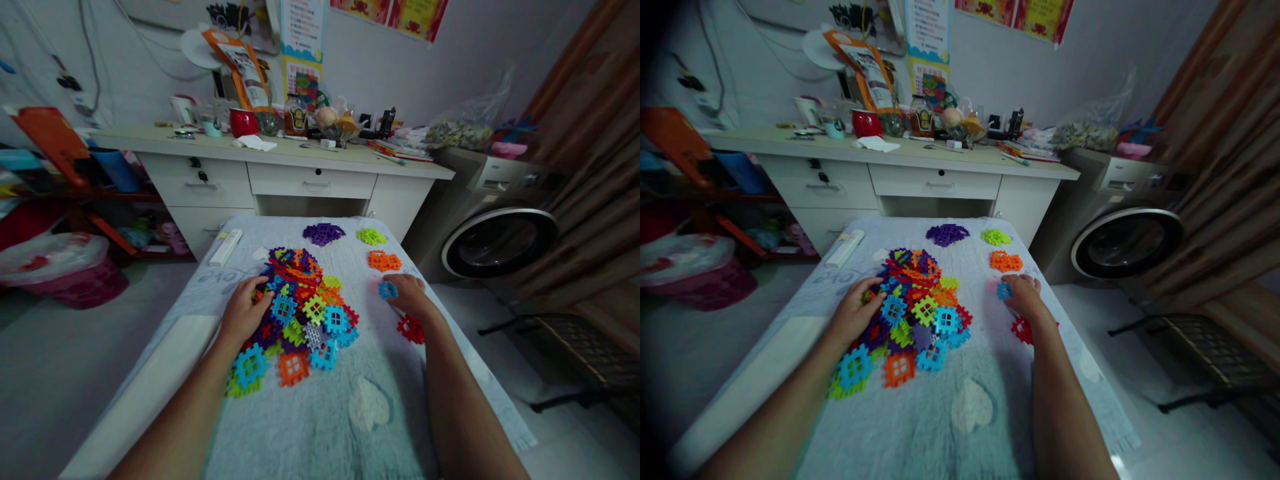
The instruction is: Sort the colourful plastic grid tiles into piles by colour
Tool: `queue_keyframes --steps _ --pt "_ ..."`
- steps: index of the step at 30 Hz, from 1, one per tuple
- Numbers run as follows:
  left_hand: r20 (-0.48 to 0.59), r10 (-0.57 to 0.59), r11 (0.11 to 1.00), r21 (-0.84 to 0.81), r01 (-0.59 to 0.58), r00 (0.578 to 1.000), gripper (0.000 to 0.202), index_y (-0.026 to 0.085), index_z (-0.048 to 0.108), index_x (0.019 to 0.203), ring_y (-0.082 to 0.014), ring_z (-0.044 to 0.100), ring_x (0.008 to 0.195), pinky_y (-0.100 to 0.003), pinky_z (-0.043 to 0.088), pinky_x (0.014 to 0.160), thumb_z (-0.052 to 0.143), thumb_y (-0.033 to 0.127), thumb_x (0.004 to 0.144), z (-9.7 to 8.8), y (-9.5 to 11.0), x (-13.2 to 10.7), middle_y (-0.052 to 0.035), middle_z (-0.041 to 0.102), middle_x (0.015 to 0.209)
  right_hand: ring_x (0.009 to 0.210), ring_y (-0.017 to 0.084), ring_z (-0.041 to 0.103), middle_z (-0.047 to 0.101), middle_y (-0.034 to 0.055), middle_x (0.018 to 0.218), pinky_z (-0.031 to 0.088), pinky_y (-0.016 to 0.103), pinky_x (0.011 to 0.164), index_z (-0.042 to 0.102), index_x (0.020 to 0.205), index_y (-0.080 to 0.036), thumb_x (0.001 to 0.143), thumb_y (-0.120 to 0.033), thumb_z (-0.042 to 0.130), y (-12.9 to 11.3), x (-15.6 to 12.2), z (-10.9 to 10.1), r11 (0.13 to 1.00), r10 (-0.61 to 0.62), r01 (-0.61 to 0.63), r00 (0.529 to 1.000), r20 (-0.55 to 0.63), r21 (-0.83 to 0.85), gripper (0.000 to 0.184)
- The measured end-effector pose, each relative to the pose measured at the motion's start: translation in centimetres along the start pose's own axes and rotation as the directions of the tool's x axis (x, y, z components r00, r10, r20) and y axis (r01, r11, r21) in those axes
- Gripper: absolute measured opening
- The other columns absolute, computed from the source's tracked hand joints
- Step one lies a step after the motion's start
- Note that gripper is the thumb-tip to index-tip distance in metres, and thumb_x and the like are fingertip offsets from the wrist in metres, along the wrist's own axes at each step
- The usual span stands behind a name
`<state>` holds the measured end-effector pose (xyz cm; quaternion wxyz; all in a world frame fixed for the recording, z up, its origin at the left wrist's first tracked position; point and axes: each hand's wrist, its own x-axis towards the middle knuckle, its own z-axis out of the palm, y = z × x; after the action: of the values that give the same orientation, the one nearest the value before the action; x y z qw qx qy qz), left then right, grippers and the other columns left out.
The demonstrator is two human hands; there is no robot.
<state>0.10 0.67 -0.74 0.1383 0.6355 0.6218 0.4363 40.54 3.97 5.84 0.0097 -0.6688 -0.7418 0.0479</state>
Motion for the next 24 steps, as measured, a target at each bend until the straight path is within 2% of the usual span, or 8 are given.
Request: queue_keyframes --steps 4,10,14,16,19,21,24 --pt "0.005 -0.001 1.0 0.001 0.001 1.0 0.041 0.021 0.062 0.116 -0.0263 0.055 0.117 -0.043 0.04 0.106 0.055 0.046 0.084 0.0 0.0 0.0 -0.0096 0.06 0.122 0.127 0.033 0.045 0.06 0.009 0.133 0.023 0.056 0.105 0.059 0.127 -0.026 0.074 -0.012 0.058 -0.3 0.3 0.6 1.0 -0.01 0.01 1.0 0.006 0.016 0.055" --pt "0.003 -0.002 1.0 -0.003 0.002 1.0 0.04 0.022 0.062 0.115 -0.0257 0.055 0.118 -0.042 0.04 0.107 0.056 0.046 0.084 0.0 0.1 0.0 -0.009 0.061 0.122 0.126 0.035 0.044 0.063 0.0068 0.13 0.02 0.062 0.104 0.06 0.124 -0.028 0.07 0.001 0.049 0.4 0.4 1.5 0.999 -0.021 0.023 0.998 -0.057 0.045 0.063" --pt "-0.007 0.002 1.0 -0.006 -0.002 1.0 0.038 0.023 0.063 0.113 -0.0257 0.055 0.117 -0.042 0.04 0.107 0.056 0.045 0.083 -0.1 0.4 0.0 -0.0083 0.062 0.12 0.129 0.036 0.04 0.057 0.0066 0.137 0.02 0.062 0.105 0.061 0.124 -0.027 0.064 0.002 0.051 0.0 0.3 1.3 0.998 -0.013 0.019 0.994 -0.106 0.055 0.067" --pt "-0.008 -0.007 1.0 -0.004 0.007 1.0 0.038 0.022 0.063 0.112 -0.0259 0.056 0.117 -0.042 0.04 0.107 0.056 0.044 0.082 -0.1 0.5 0.0 -0.0083 0.062 0.12 0.131 0.035 0.038 0.054 0.007 0.14 0.02 0.059 0.107 0.06 0.126 -0.025 0.064 -0.001 0.054 -1.1 0.3 1.1 0.994 -0.059 0.07 0.991 -0.123 0.085 0.066" --pt "-0.007 -0.015 1.0 -0.002 0.015 1.0 0.038 0.022 0.063 0.112 -0.0263 0.056 0.116 -0.043 0.041 0.106 0.056 0.044 0.081 -0.2 0.5 0.1 -0.0087 0.062 0.12 0.133 0.032 0.037 0.053 0.0071 0.141 0.022 0.054 0.11 0.058 0.128 -0.022 0.07 -0.01 0.056 -3.8 0.4 1.3 0.96 -0.198 0.219 0.971 -0.131 0.175 0.058" --pt "-0.006 -0.009 1.0 -0.003 0.009 1.0 0.038 0.022 0.063 0.112 -0.0263 0.056 0.116 -0.043 0.041 0.106 0.056 0.044 0.082 -0.1 0.5 0.0 -0.0089 0.062 0.12 0.133 0.029 0.038 0.054 0.0077 0.14 0.024 0.051 0.111 0.056 0.129 -0.021 0.075 -0.013 0.055 -5.9 0.5 1.9 0.923 -0.28 0.306 0.95 -0.138 0.233 0.055" --pt "-0.007 -0.003 1.0 -0.007 0.003 1.0 0.039 0.021 0.063 0.112 -0.0261 0.056 0.117 -0.043 0.041 0.106 0.056 0.045 0.082 -0.1 0.3 0.0 -0.0093 0.062 0.121 0.133 0.027 0.038 0.055 0.0087 0.139 0.027 0.047 0.111 0.053 0.133 -0.018 0.08 -0.009 0.049 -8.5 0.9 3.2 0.889 -0.328 0.359 0.932 -0.152 0.284 0.054"
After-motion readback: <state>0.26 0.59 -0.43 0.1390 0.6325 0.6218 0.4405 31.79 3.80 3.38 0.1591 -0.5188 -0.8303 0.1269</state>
